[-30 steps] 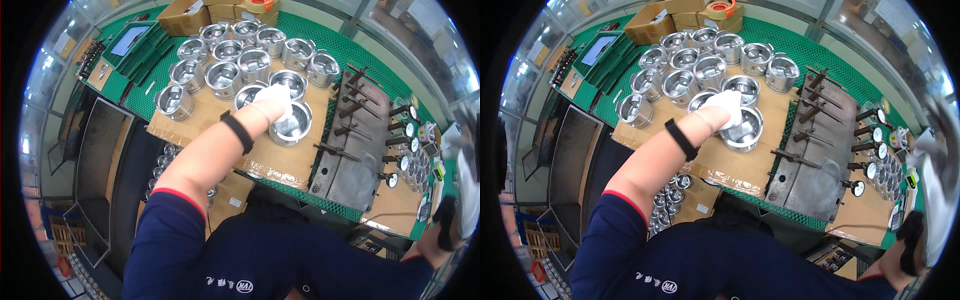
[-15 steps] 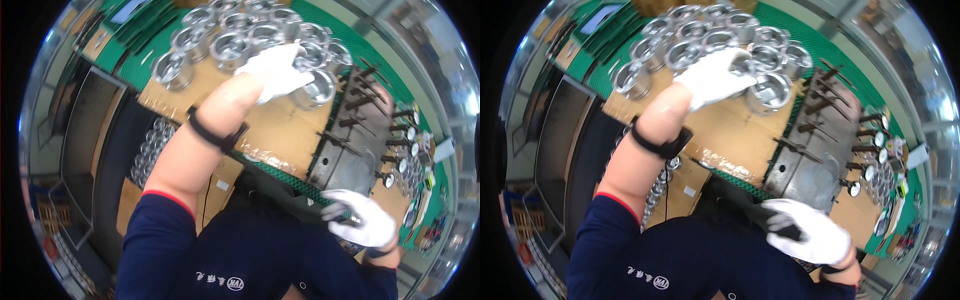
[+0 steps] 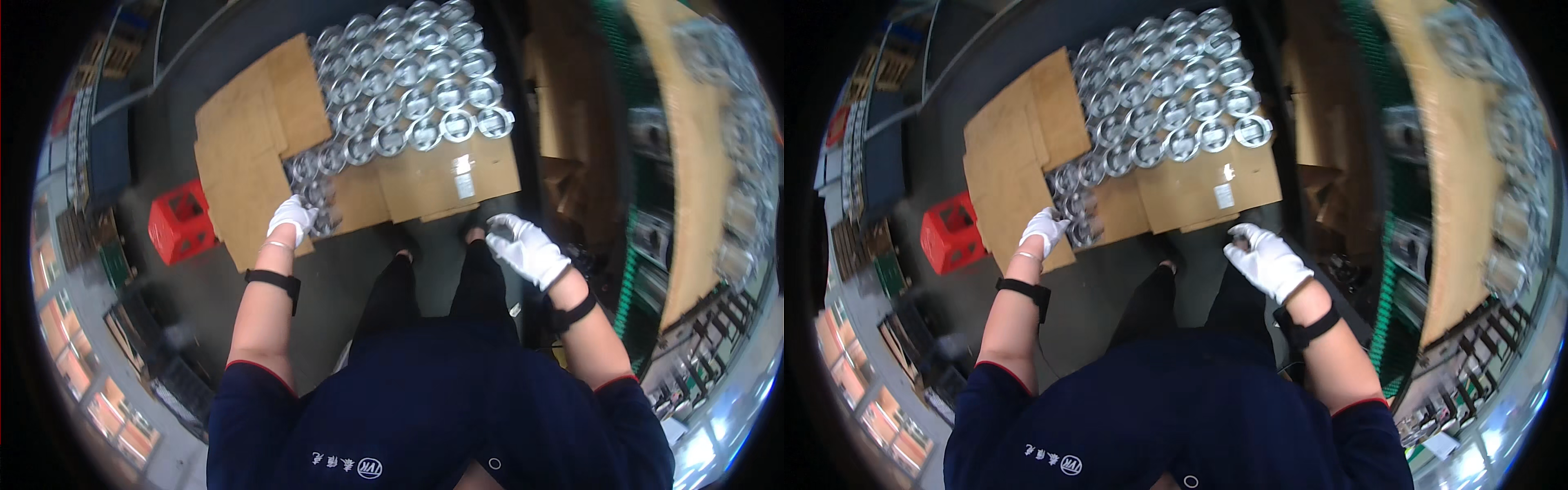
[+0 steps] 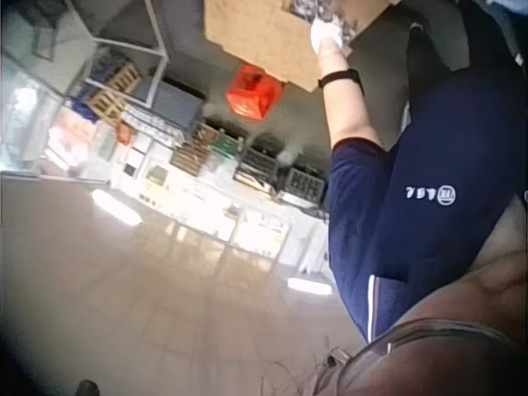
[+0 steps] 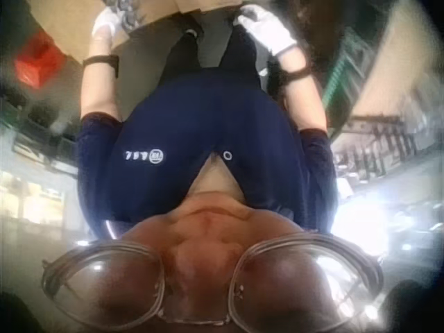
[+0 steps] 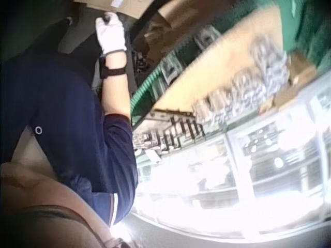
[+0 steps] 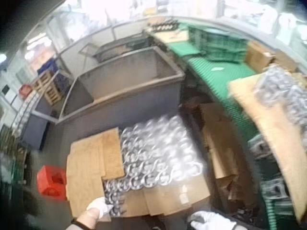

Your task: Inspecting metal pistons by placing them on measurement gauges and then organizing them for storage.

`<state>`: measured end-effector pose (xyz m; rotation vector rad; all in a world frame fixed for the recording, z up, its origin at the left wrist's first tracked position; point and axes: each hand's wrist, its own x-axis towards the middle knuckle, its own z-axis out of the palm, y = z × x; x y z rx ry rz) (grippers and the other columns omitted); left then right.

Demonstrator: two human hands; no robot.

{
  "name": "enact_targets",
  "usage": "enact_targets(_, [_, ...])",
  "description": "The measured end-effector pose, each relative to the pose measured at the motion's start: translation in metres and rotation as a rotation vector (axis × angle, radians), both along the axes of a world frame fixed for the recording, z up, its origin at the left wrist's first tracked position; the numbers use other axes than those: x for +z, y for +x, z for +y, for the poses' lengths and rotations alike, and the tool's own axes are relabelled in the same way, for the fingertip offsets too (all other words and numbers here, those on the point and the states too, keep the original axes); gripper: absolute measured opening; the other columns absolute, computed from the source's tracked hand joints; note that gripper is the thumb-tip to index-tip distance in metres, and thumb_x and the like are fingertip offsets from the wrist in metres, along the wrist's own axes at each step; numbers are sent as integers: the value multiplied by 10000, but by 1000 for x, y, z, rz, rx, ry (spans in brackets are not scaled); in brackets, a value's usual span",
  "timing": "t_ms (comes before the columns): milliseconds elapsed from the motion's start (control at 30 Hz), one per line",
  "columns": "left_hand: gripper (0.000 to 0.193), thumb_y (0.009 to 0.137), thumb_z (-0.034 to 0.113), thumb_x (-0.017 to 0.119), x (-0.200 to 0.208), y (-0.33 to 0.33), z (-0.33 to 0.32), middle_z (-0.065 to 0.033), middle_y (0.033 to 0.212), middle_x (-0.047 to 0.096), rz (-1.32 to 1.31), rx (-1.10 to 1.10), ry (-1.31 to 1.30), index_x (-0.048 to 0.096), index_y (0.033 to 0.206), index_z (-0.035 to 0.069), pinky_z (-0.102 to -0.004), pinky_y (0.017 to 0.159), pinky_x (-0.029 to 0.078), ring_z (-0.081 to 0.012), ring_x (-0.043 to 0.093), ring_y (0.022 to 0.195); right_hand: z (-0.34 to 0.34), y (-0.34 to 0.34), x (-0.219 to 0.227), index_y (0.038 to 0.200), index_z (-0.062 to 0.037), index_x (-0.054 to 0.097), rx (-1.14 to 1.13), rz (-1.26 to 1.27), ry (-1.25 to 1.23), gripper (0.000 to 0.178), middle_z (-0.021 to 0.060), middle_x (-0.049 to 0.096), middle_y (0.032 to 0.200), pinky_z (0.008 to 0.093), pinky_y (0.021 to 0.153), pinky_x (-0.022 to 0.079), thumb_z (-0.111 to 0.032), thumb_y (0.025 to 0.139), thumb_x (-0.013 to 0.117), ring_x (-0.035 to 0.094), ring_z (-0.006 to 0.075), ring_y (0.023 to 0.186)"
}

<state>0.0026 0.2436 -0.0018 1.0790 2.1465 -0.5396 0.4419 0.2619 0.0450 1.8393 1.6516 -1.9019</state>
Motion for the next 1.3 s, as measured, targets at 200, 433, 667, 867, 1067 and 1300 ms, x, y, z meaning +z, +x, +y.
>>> enact_targets(200, [374, 887, 330, 665, -112, -24, -100, -177, 1151, 690, -94, 167, -23, 663, 1151, 66, -408, 954, 502, -347, 642, 1108, 45, -107, -178, 1210, 18, 609, 421, -252, 173, 464, 261, 658, 1164, 441, 985, 484, -326, 898, 605, 616, 416, 1112])
enact_targets(433, [375, 883, 293, 700, -178, 0, -263, -152, 1137, 707, -290, 469, -154, 667, 1158, 40, -371, 958, 511, -300, 660, 1105, 122, -209, -305, 1394, -88, 490, 428, -558, 367, 765, 243, 526, 1385, 454, 1030, 454, -554, 810, 655, 555, 390, 1230])
enact_targets(667, [355, 883, 267, 708, -203, 7, -333, -148, 1117, 718, -262, 705, -283, 679, 1157, 43, -363, 935, 523, -271, 684, 1065, 169, -269, -377, 1556, -55, 182, 451, -755, 368, 1203, 251, 295, 1549, 462, 1134, 367, -674, 699, 756, 370, 368, 1409])
enact_targets(867, [347, 889, 237, 705, -222, 18, -349, -162, 1087, 724, -302, 857, -230, 672, 1149, 9, -353, 916, 526, -255, 698, 1030, 163, -306, -400, 1537, -42, 245, 206, -1020, 297, 1237, 238, 223, 1575, 525, 1080, 412, -704, 628, 762, 429, 397, 1363])
enact_targets(1067, [367, 918, 238, 682, -227, 22, -319, -162, 1133, 712, -358, 820, -221, 644, 1190, -5, -342, 926, 519, -242, 689, 1047, 160, -300, -388, 1432, -7, 396, 249, -943, 307, 996, 186, 427, 1473, 469, 1054, 446, -622, 721, 724, 531, 354, 1291])
enact_targets(1300, [370, 920, 258, 676, -234, 20, -311, -155, 1129, 716, -366, 792, -184, 650, 1187, 4, -350, 930, 518, -247, 687, 1055, 175, -274, -409, 1437, -46, 409, 48, -808, 208, 977, 225, 427, 1466, 434, 1097, 424, -433, 654, 847, 507, 337, 1318])
